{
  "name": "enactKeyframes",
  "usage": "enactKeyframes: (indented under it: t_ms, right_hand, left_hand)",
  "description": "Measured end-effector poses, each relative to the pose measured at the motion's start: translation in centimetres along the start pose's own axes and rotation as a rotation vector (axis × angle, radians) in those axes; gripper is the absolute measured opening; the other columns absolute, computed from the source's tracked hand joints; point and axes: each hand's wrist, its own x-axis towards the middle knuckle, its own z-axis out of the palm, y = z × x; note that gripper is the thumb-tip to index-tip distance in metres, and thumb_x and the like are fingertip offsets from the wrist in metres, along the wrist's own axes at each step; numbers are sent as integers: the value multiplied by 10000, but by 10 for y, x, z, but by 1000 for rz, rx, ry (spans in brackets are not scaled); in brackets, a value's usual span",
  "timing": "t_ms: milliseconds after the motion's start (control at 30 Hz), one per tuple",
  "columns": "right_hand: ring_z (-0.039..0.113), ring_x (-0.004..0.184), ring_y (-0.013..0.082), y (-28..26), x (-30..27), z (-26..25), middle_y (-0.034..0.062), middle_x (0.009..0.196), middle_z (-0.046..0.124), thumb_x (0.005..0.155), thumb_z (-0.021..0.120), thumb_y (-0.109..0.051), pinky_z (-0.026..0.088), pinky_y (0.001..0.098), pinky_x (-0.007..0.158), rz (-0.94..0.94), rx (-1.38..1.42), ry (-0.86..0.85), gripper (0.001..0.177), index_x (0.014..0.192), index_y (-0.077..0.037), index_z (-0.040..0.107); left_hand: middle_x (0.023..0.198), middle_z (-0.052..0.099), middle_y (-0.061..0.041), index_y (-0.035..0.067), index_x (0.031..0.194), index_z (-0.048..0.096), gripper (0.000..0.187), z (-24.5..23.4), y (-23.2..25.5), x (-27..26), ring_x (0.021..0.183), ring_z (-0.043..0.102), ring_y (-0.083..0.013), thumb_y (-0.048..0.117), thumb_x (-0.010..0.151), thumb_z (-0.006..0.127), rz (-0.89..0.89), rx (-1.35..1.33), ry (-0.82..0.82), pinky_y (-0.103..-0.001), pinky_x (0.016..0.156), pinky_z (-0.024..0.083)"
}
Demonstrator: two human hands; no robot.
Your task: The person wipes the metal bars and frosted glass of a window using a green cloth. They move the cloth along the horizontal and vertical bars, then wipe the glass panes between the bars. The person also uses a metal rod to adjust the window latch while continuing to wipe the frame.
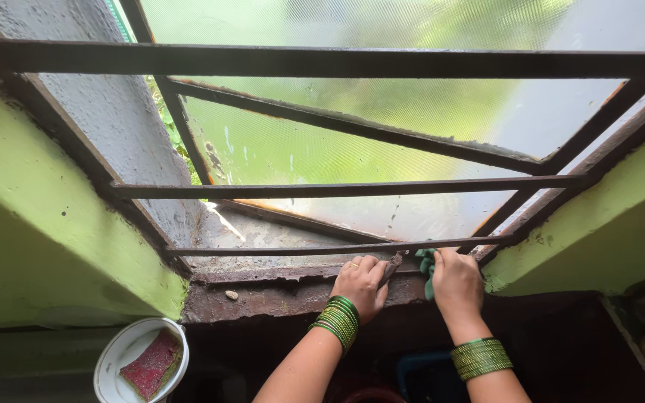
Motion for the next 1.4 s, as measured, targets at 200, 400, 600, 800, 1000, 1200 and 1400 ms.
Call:
enactKeyframes:
  t_ms: [200,400,600,800,1000,1200,1400]
  right_hand:
    - [668,940,359,-38,5,30,160,960,738,922,609,-124,552,462,835,-220,147,205,196,1036,-72,760]
    - [672,909,361,-63,19,29,129,912,749,858,615,-72,556,448,805,-358,96,100,220,1009,-91,774]
    - [680,875,333,-41,12,6,128,898,749,918,632,-170,573,431,808,-427,60,144,198,1043,-111,774]
    - [692,864,309,-19,3,1,122,864,747,974,627,-215,589,425,738,-150,-67,-75,172,1028,-110,753]
    - [712,823,356,18,2,-3,188,880,738,975,634,-201,584,468,743,-4,68,-14,199,1097,-102,756]
    - [735,868,342,7,7,17,188,906,740,1027,651,-258,586,435,805,141,137,-33,242,1004,-32,733]
    - [697,880,369,-30,11,28,172,902,736,894,693,-180,554,462,807,-133,144,143,159,971,-61,764]
  left_hand:
    - [1126,630,-108,52,1229,644,443,-1,-5,2,1084,607,-278,169,813,745,7,-33,24,-418,983,476]
    - [1127,623,-122,33,1215,643,470,0,-7,2,1093,597,-294,187,785,757,31,-64,54,-425,969,473]
    - [1117,630,-106,63,1213,647,451,2,-5,4,1098,602,-283,188,793,754,22,-63,53,-428,975,476]
    - [1113,626,-115,60,1221,640,448,2,-5,-1,1097,599,-285,201,812,756,17,-28,14,-429,968,478]
    - [1108,625,-120,52,1201,640,413,-1,-4,3,1080,606,-278,190,826,741,24,-23,13,-430,977,473]
    - [1100,630,-110,60,1181,655,382,-2,-3,0,1080,612,-278,178,827,736,28,-58,41,-431,976,471]
    - [1118,631,-109,51,1204,663,437,0,-5,2,1082,603,-281,178,794,747,26,-67,59,-433,967,470]
